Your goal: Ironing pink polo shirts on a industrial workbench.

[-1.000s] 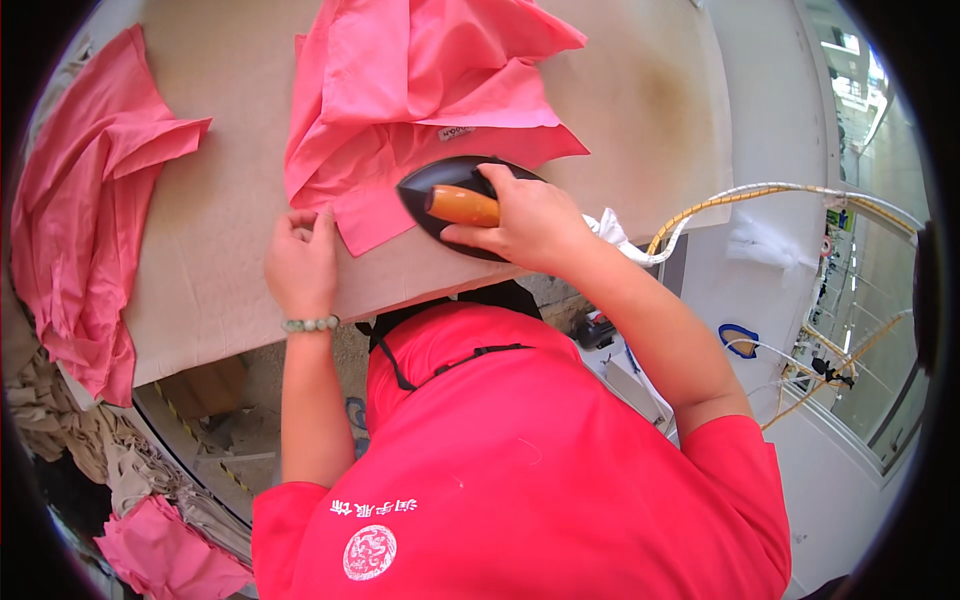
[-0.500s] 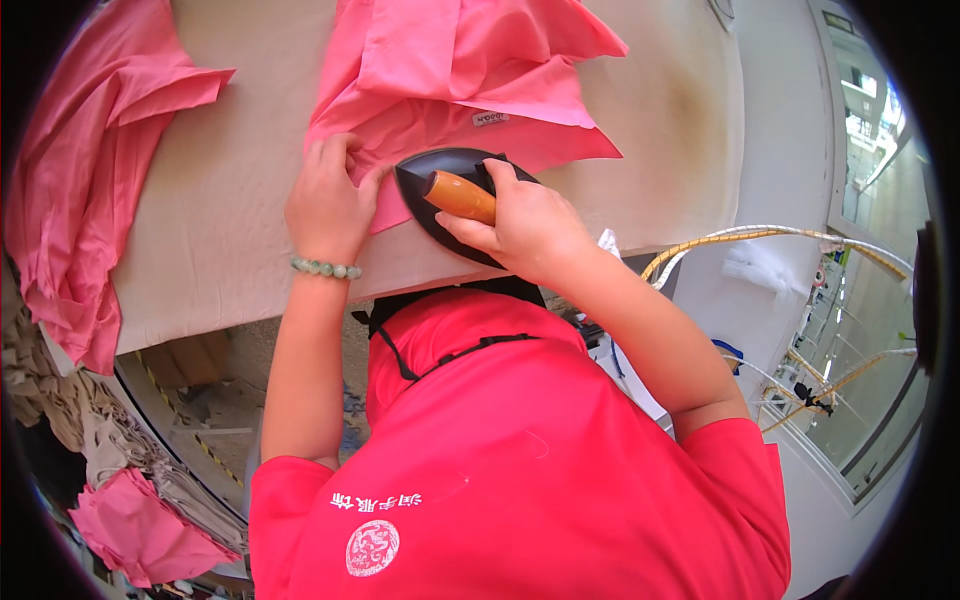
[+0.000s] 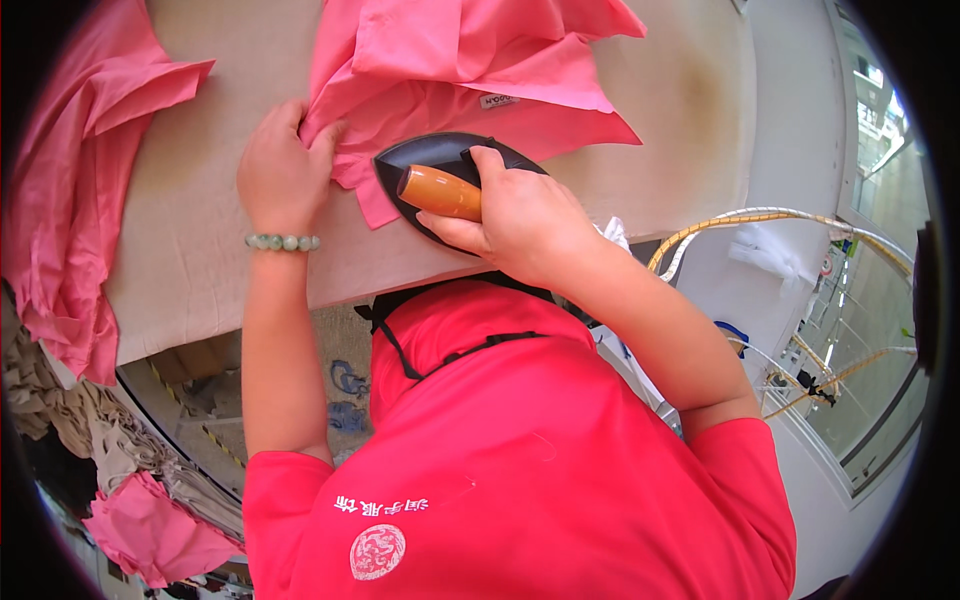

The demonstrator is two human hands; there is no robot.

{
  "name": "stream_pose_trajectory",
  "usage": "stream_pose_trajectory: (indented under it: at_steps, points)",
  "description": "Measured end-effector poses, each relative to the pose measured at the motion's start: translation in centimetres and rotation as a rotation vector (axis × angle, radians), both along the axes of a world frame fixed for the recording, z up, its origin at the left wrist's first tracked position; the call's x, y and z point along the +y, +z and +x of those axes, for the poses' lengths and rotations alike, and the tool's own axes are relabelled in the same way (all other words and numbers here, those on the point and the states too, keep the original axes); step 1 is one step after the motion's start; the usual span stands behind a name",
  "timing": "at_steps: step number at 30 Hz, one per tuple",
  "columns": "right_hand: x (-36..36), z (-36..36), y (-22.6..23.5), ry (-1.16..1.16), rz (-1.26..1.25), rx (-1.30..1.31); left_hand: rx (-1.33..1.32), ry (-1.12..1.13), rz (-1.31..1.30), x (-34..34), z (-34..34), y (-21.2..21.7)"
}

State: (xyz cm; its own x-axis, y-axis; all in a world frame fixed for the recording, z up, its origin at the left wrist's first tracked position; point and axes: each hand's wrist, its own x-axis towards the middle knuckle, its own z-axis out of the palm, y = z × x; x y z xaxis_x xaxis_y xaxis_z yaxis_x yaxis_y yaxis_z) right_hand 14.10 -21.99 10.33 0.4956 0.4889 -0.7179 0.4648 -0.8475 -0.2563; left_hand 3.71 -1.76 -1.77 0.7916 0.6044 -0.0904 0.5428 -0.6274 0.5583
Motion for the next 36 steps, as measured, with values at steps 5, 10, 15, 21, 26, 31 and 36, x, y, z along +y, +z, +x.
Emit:
stream_pose_trajectory:
  at_steps: [5,10,15,21,26,31,36]
  points:
    - [1.9,-0.6,-0.7,-0.034,0.006,-0.017,-0.161,0.182,-0.135,-0.7,-0.6,-1.3]
    - [0.8,-1.1,-0.1,-0.010,0.003,0.058,-0.448,0.222,-0.351,-0.5,-0.9,-1.6]
    - [1.5,-1.7,-1.3,0.030,0.081,0.037,-0.486,0.236,-0.368,-1.1,-0.7,-1.3]
    - [1.4,-1.6,-1.0,0.067,0.101,0.070,-0.656,0.385,-0.522,-1.4,-2.9,-2.0]
    - [-2.1,-1.7,-0.3,0.098,0.027,0.047,-0.386,0.554,-0.715,-4.6,-6.3,0.5]
    - [-2.1,-1.4,-0.9,0.110,0.198,-0.117,-0.277,0.581,-0.870,-7.2,-5.6,1.8]
    - [-2.4,-0.9,-1.7,0.103,0.220,-0.199,0.074,0.488,-0.710,-7.3,-3.6,2.1]
